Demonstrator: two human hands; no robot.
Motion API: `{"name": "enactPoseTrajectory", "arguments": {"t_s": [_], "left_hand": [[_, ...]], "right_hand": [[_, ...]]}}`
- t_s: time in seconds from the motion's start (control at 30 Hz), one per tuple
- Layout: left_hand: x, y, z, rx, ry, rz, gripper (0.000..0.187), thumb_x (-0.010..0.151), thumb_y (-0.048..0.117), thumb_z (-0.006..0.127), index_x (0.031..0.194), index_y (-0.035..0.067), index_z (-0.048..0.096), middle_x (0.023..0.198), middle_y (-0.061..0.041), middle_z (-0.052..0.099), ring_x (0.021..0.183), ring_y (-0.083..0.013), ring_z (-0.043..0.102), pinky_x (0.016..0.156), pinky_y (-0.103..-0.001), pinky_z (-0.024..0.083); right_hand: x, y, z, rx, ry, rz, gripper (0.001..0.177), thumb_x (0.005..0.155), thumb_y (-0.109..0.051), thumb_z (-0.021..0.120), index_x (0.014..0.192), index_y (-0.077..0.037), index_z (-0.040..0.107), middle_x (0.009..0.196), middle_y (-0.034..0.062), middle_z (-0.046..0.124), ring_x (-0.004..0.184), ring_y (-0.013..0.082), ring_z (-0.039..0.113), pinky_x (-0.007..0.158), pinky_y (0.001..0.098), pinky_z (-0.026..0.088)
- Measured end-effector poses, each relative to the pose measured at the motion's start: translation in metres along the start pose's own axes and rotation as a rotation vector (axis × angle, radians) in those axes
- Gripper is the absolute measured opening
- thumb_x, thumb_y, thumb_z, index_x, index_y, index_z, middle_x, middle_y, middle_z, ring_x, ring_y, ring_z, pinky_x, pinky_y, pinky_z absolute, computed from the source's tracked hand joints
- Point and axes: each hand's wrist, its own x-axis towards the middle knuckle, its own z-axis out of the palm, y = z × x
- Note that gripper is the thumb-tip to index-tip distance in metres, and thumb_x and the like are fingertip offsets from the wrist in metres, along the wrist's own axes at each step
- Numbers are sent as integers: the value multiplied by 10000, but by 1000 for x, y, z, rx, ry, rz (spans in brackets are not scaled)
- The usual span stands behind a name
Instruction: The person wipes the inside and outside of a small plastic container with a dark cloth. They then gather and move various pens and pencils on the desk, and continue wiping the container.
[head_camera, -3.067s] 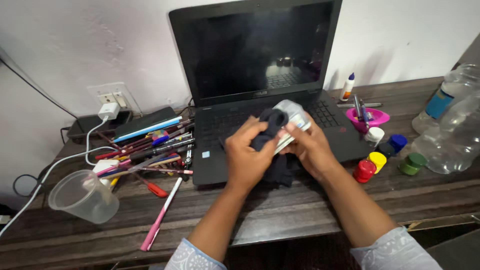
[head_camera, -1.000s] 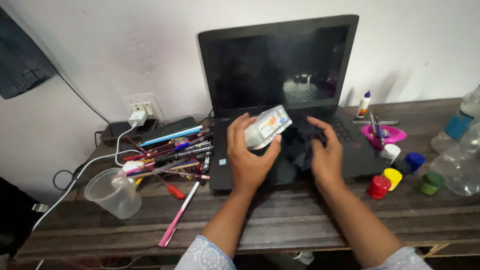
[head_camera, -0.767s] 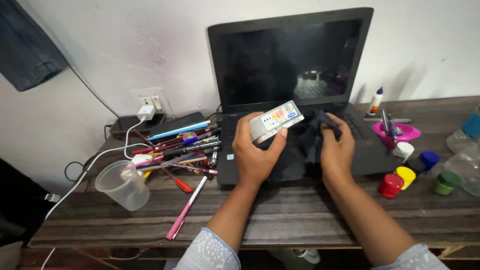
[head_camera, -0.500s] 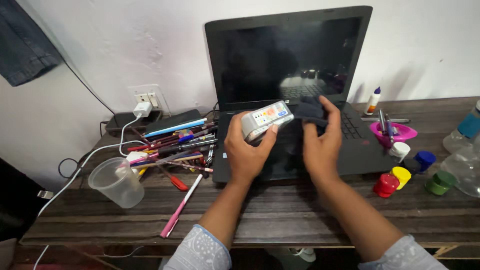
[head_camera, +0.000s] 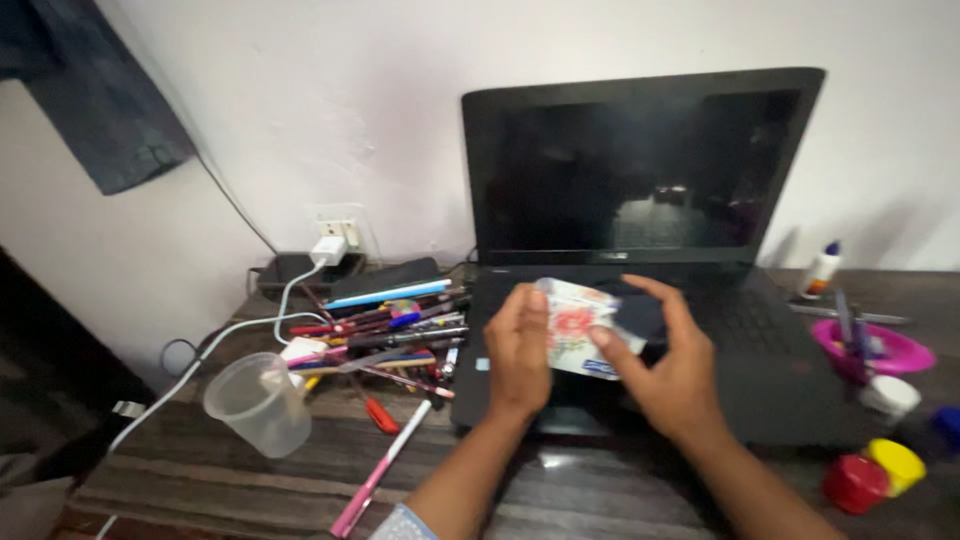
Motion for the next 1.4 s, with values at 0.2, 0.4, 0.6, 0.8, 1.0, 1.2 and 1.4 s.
{"name": "enactPoseTrajectory", "arguments": {"t_s": [0.2, 0.4, 0.6, 0.8, 1.0, 1.2, 1.4], "left_hand": [[0, 2, 10, -9, -55, 102, 371, 930, 338, 673, 1114, 18, 640, 942, -75, 731, 882, -127, 685, 792, -299, 551], [14, 4, 10, 75, -96, -7, 330, 876, 288, 757, 1054, 21, 681, 926, -102, 782, 830, -143, 749, 740, -312, 596], [21, -19, 5, 8, -21, -81, 380, 824, 299, 822, 1031, 14, 681, 897, -72, 768, 782, -106, 724, 700, -268, 584], [30, -39, -2, -327, -11, -313, 445, 950, 423, 707, 1002, -17, 741, 867, -65, 749, 721, -88, 675, 654, -240, 534], [36, -39, -9, -455, -191, -497, 468, 972, 454, 638, 986, 1, 754, 835, -72, 750, 684, -121, 697, 630, -256, 548], [36, -37, -9, -437, -287, -504, 465, 978, 429, 648, 1034, -21, 749, 893, -89, 768, 738, -134, 724, 676, -261, 569], [36, -33, -14, -484, -213, -458, 463, 968, 452, 622, 1079, 16, 734, 941, -70, 765, 782, -123, 724, 721, -255, 572]], "right_hand": [[1, 20, 2, 131, 84, 141, 389, 980, -244, 706, 1310, -52, 635, 1111, 111, 744, 1007, 149, 685, 880, 298, 553], [1, 26, -1, -68, 142, -196, 398, 863, -77, 770, 1252, -58, 686, 1267, 191, 701, 1187, 268, 683, 993, 337, 521], [1, 19, 2, -58, 70, -80, 425, 816, -42, 762, 1235, -89, 713, 1283, 176, 717, 1237, 258, 684, 990, 338, 522], [-11, -7, 4, -114, -45, -218, 687, 791, -207, 842, 1399, -33, 573, 1363, 182, 664, 1253, 269, 680, 1050, 352, 523], [-2, -8, 7, -170, -217, -362, 1222, 595, -438, 957, 1555, -15, 333, 1588, 269, 368, 1496, 427, 365, 1191, 490, 333], [15, 5, 4, -121, -294, -363, 1321, 533, -433, 959, 1570, 16, 277, 1601, 286, 353, 1494, 439, 336, 1194, 501, 303], [18, 2, 6, -83, -296, -494, 1182, 650, -350, 917, 1583, 13, 287, 1625, 283, 360, 1521, 415, 380, 1230, 468, 327]]}}
